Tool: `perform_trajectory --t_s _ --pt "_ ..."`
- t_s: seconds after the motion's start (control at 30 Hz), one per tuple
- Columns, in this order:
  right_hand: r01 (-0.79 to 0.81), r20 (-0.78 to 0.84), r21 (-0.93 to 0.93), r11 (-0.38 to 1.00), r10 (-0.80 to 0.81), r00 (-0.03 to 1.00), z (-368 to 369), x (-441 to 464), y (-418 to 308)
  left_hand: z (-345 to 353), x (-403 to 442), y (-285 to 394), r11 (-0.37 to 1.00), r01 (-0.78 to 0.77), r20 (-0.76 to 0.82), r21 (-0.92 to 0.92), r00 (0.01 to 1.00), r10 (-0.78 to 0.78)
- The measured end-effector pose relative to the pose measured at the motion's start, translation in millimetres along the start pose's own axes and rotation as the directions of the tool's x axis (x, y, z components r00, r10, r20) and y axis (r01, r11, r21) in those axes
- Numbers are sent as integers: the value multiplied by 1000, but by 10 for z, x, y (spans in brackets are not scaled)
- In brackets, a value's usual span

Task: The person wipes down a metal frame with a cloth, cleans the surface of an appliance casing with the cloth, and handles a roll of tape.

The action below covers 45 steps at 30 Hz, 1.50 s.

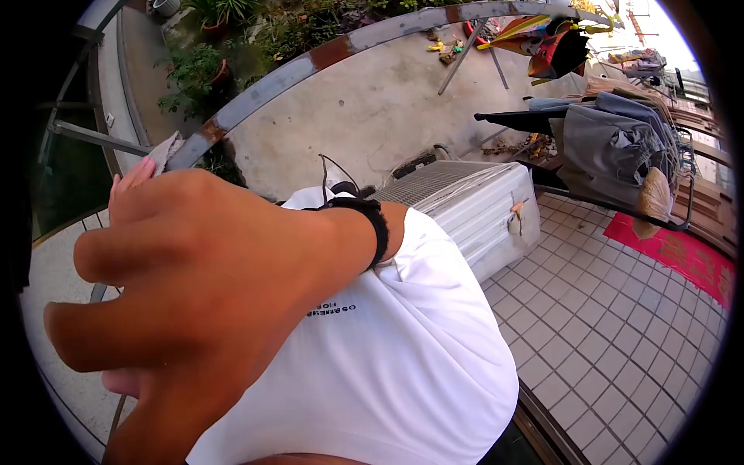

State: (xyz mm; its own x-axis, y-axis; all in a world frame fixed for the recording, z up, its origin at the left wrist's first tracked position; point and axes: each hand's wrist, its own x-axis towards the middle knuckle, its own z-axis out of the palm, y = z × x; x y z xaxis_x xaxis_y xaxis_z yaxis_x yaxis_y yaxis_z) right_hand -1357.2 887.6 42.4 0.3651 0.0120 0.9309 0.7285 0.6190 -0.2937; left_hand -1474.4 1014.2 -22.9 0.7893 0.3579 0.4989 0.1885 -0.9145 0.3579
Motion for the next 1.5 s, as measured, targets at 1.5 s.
perform_trajectory --t_s 1.5 --pt "-837 -822 -548 2 186 538 -2668 -2008 -1226 3223 416 3135 92 465 219 -880 226 949"
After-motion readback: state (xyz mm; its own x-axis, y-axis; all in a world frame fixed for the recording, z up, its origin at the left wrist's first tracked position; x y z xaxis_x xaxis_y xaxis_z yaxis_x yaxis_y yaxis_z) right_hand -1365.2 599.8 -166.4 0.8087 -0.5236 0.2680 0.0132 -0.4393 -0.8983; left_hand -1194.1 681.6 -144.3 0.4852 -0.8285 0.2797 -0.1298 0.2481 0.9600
